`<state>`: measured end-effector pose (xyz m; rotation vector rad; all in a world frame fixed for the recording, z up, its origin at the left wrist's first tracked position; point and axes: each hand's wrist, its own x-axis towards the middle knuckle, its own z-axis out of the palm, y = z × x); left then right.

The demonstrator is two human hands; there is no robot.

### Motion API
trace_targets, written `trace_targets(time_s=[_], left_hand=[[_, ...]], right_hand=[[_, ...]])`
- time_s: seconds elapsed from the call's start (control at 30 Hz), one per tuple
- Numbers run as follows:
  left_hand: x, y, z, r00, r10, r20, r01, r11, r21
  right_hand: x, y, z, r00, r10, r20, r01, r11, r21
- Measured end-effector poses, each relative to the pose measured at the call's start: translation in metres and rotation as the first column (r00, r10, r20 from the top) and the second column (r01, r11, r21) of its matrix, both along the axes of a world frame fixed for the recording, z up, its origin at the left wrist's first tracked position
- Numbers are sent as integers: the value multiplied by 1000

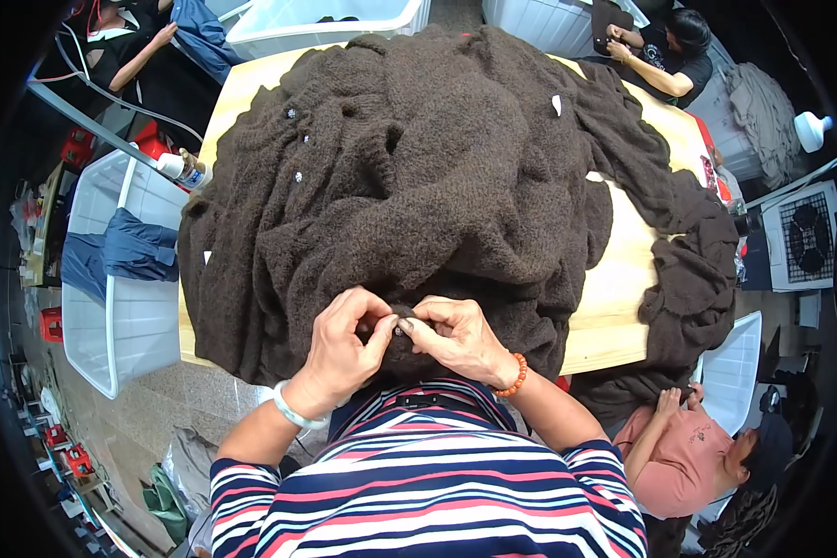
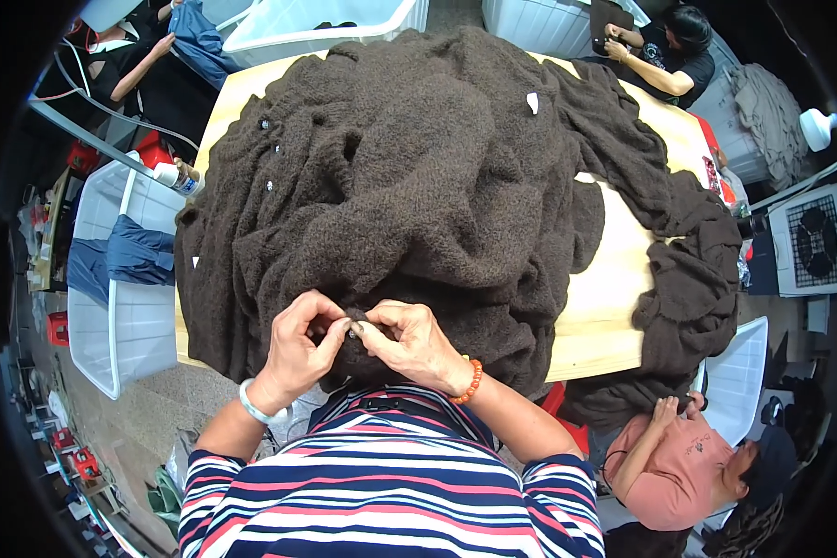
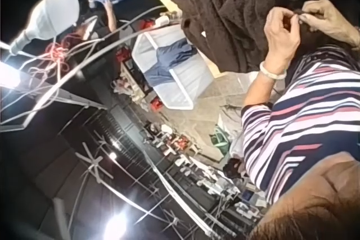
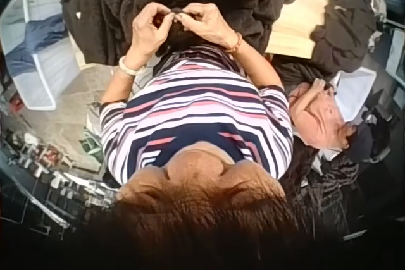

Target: Trimming loose threads from a pile of brown garments using scissors.

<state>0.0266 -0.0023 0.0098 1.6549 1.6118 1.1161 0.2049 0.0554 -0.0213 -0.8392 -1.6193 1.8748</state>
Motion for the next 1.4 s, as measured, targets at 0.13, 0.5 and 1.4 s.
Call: trace_targets(time_s=[0.13, 0.5, 1.4], left_hand=[[12, -16, 10, 987, 104, -126, -91, 990, 103], [15, -32, -8, 923, 208, 323, -209, 977, -33], [33, -21, -26, 957, 230, 178, -259, 953, 159]], right_hand=[[-1, 1, 9, 999, -33, 6, 34, 994, -104], [-6, -6, 11, 992, -103, -74, 115, 977, 179], [2, -2, 18, 984, -144, 105, 102, 938, 331]])
